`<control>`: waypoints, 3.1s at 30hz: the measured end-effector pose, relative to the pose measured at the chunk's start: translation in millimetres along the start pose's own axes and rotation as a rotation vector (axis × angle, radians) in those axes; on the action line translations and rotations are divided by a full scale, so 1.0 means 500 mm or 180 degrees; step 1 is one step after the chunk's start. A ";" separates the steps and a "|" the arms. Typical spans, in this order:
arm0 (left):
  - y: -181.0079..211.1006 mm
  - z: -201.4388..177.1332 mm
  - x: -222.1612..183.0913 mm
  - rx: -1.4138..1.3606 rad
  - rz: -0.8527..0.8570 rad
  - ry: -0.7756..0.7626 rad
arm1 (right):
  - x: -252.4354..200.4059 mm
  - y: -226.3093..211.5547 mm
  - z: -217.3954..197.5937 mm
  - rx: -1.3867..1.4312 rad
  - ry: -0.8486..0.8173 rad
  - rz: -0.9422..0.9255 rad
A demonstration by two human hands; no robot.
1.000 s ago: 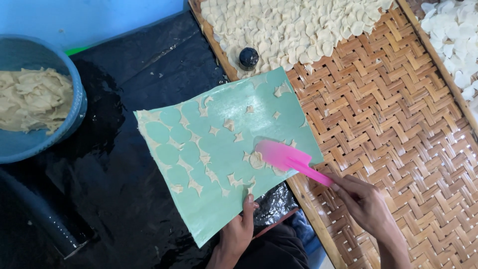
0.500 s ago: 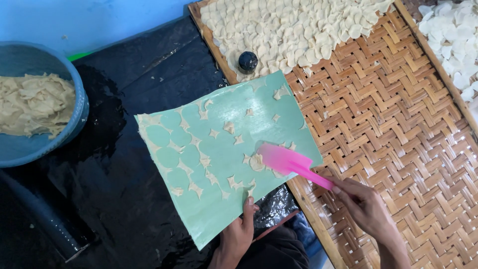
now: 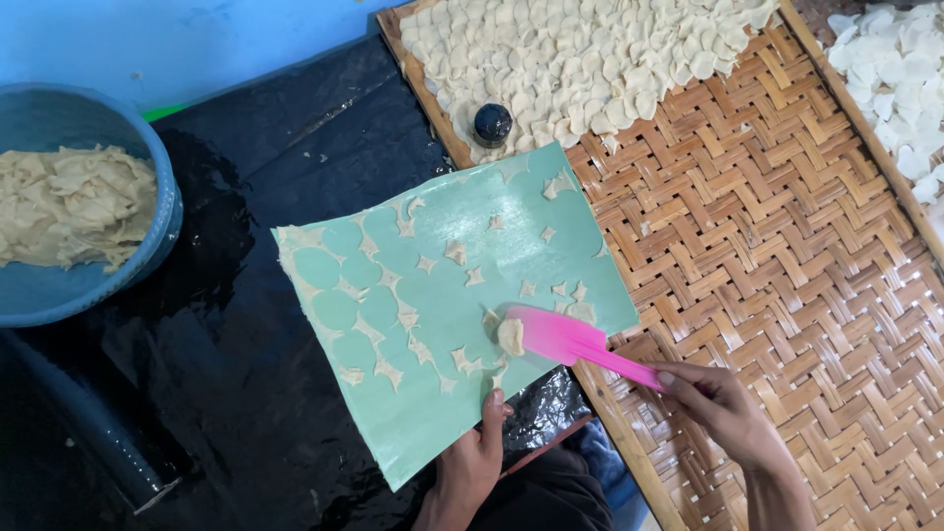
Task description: Flattening and shaping dough using a rolling pin and a scraper on a plastic mat to prepare crackers.
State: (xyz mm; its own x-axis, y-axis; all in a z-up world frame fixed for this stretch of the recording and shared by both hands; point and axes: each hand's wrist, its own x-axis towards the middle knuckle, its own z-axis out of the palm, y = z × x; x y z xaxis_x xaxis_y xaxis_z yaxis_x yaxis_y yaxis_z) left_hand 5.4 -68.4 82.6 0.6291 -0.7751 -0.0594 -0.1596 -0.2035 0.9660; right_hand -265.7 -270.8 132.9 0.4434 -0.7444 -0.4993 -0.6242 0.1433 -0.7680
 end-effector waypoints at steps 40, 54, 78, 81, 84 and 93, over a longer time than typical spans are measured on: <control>-0.028 0.021 -0.005 -0.0276 -0.0254 -0.0002 | 0.265 -0.142 -0.082 -0.2572 0.3123 -0.1378; -0.038 0.018 -0.015 -0.0285 -0.0325 -0.0128 | -0.103 -0.146 -0.011 -0.1414 0.1770 0.0122; -0.036 0.024 -0.019 -0.0233 -0.0390 -0.0100 | -0.088 0.057 -0.046 -0.0806 0.1219 0.0014; -0.035 0.022 -0.018 -0.0201 -0.0331 -0.0122 | -0.079 0.059 -0.053 -0.0266 0.0906 0.0088; -0.039 0.026 -0.019 -0.0248 -0.0362 -0.0123 | -0.067 0.105 -0.068 0.0228 0.0698 0.0126; -0.033 0.029 -0.013 -0.0415 -0.0450 -0.0052 | 0.035 0.003 -0.092 0.0961 0.1455 -0.0216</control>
State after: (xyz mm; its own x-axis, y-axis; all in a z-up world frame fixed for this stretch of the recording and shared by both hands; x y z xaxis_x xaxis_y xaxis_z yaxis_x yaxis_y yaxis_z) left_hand -7.1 -68.6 63.3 0.6257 -0.7540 -0.1998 0.0300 -0.2327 0.9721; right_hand -288.4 -313.6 141.8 0.1098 -0.9562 -0.2714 -0.3620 0.2158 -0.9069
